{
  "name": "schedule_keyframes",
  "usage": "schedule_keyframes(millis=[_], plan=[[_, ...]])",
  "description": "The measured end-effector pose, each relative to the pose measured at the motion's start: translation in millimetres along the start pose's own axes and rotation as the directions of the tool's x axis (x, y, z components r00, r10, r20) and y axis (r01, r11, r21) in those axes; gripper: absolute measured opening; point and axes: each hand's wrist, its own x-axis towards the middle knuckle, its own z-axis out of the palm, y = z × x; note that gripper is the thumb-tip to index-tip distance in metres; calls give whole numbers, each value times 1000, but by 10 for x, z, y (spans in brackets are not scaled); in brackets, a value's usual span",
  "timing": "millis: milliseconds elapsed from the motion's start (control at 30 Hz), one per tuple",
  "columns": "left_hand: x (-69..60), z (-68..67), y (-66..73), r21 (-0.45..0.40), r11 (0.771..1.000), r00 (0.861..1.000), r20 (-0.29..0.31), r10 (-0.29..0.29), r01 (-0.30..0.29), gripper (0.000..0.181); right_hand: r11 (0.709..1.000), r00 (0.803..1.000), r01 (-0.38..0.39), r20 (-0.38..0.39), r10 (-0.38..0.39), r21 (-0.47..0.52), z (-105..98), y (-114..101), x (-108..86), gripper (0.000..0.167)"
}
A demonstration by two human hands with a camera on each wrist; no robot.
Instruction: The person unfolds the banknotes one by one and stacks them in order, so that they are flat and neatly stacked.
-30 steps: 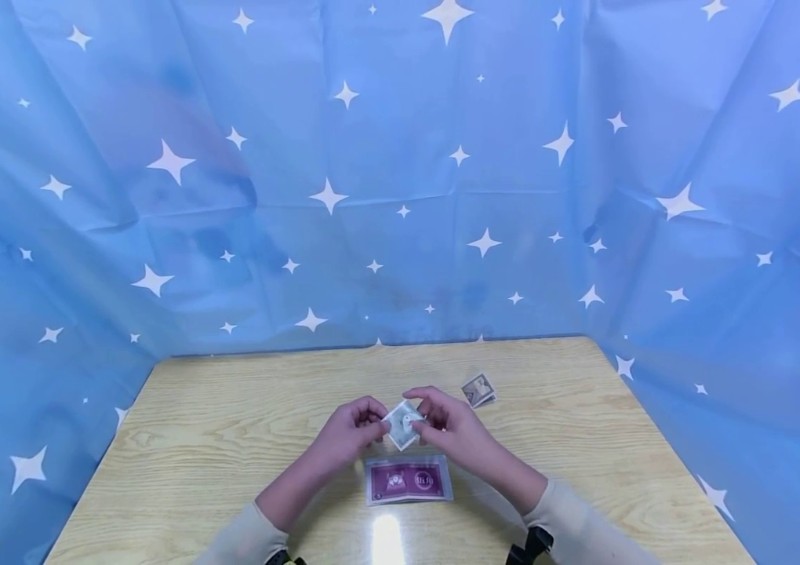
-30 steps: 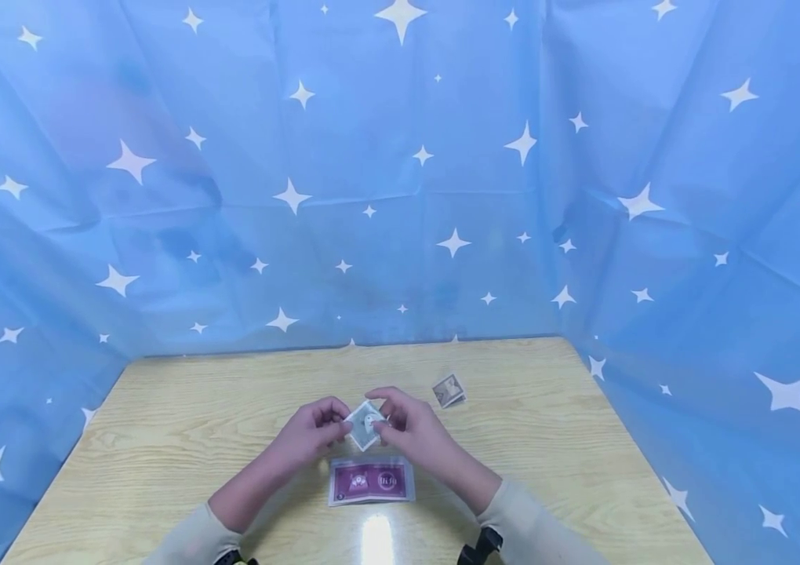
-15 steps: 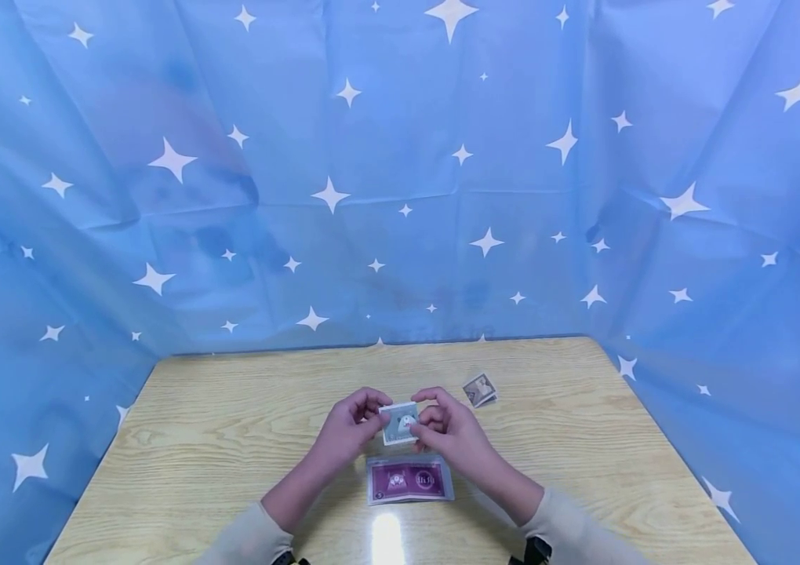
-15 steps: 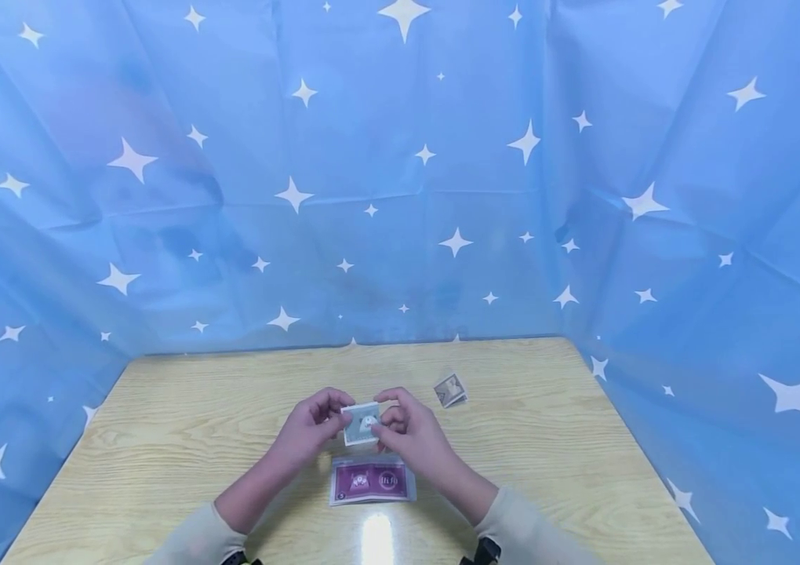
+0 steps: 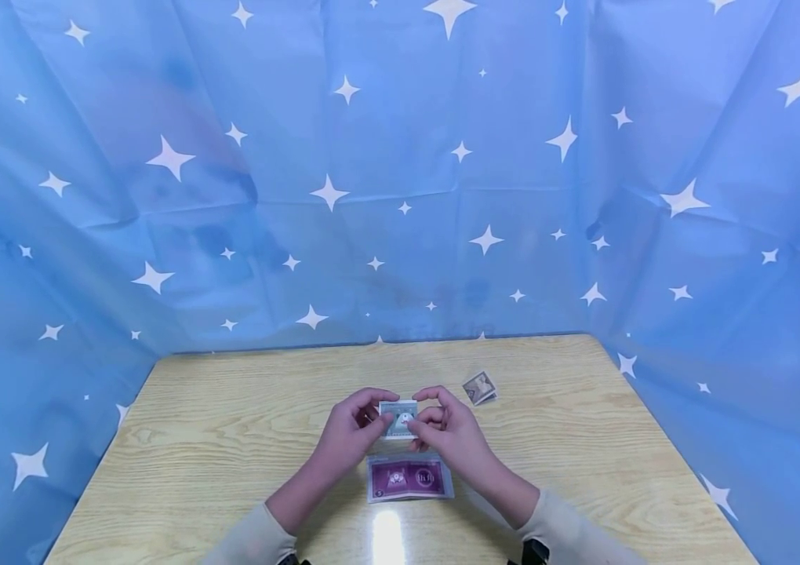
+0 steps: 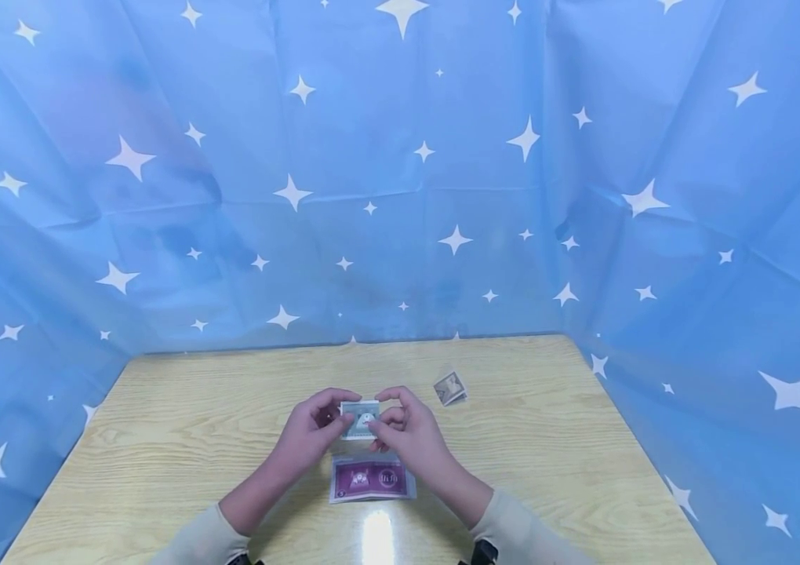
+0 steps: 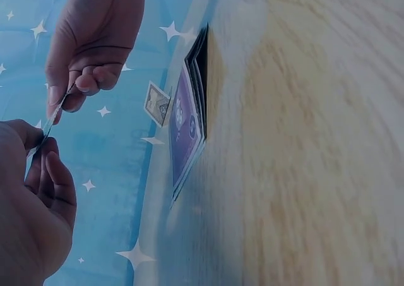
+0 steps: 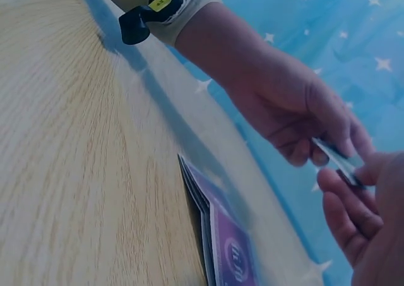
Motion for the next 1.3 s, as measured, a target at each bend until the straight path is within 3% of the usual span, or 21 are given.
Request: schedule_keyframes(millis=[633,1067,1300], plan=[[-13,-6,10,20,1000,1000,-15,22,-22,23,999,1000,6,8,-6,-32,17,-41,-9,43],[0,23,27,-54,997,997,-55,-61,58,15,999,1000,14,9,-14,-31,30,-42,-17,40],[15,4,45,-107,990,994,-37,-99,94,14,999,999,37,35,-35,-35,46,-27,-20,40]])
